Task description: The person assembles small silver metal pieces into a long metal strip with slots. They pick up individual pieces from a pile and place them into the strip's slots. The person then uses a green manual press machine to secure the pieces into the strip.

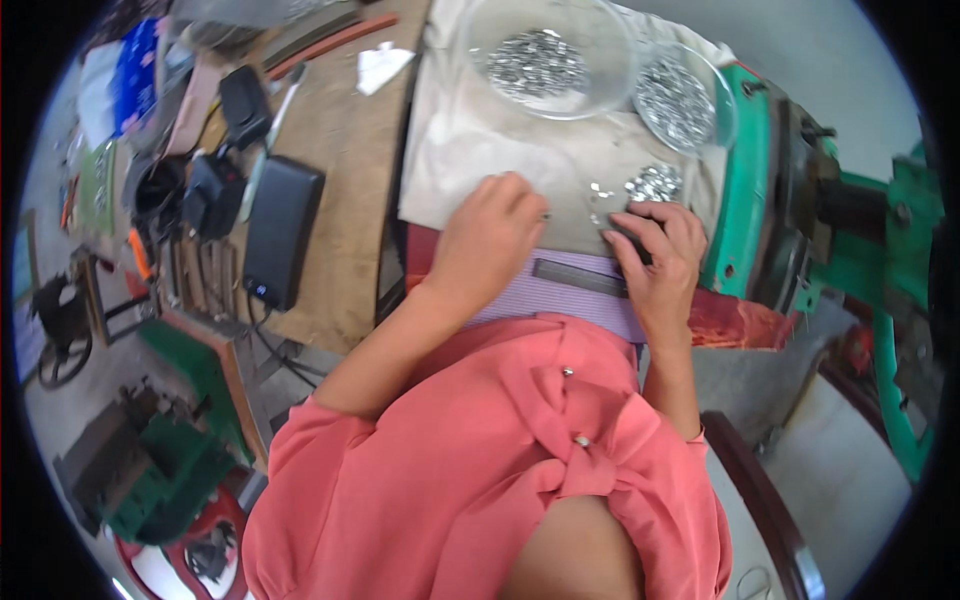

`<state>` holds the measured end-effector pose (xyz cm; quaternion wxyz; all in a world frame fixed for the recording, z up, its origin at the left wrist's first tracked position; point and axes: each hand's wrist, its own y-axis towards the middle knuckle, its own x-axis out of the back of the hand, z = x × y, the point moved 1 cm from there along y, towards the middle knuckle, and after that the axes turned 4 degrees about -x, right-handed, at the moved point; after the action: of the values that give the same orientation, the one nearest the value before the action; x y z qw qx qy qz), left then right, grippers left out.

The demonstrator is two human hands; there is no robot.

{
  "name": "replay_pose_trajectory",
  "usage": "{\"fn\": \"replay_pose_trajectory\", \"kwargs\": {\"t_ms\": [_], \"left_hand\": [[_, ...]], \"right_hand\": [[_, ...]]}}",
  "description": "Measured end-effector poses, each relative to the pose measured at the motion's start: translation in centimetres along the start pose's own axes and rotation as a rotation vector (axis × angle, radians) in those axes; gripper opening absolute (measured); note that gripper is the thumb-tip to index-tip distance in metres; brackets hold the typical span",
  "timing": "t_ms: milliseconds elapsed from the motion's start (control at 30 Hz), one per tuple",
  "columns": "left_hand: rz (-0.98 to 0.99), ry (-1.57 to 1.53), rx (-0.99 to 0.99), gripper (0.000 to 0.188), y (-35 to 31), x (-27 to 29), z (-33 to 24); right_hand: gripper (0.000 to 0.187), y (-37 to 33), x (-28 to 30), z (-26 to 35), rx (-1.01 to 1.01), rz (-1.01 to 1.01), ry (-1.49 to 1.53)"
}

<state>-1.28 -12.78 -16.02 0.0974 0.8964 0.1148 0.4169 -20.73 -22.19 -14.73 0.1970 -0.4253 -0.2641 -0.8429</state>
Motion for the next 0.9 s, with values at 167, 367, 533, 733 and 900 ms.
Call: {"fn": "replay_pose_trajectory", "kwargs": {"t_ms": [167, 367, 533, 733, 900], "left_hand": [[-0.004, -0.137, 0.11, 0.023, -0.8, 0.5, 0.5], [0.001, -0.106, 0.103, 0.021, -0.7, 0.5, 0.5], [0.003, -0.088, 0.069, 0.019, -0.4, 0.4, 0.4], [0.022, -0.06, 0.068, 0.017, 0.2, 0.2, 0.1], [0.044, 0.029, 0.067, 0.016, 0.8, -0.6, -0.2]], "right_hand": [[0.018, -0.8, 0.1, -0.4, -0.019, -0.061, 0.018], [0.017, -0.6, -0.7, 0.4, 0.025, -0.032, -0.015], [0.015, 0.3, -1.5, 0.8, 0.038, -0.006, -0.057], [0.016, -0.7, -1.4, 1.3, 0.042, -0.031, -0.008], [0.016, -1.4, -1.8, 1.0, 0.03, -0.028, -0.01]]}}
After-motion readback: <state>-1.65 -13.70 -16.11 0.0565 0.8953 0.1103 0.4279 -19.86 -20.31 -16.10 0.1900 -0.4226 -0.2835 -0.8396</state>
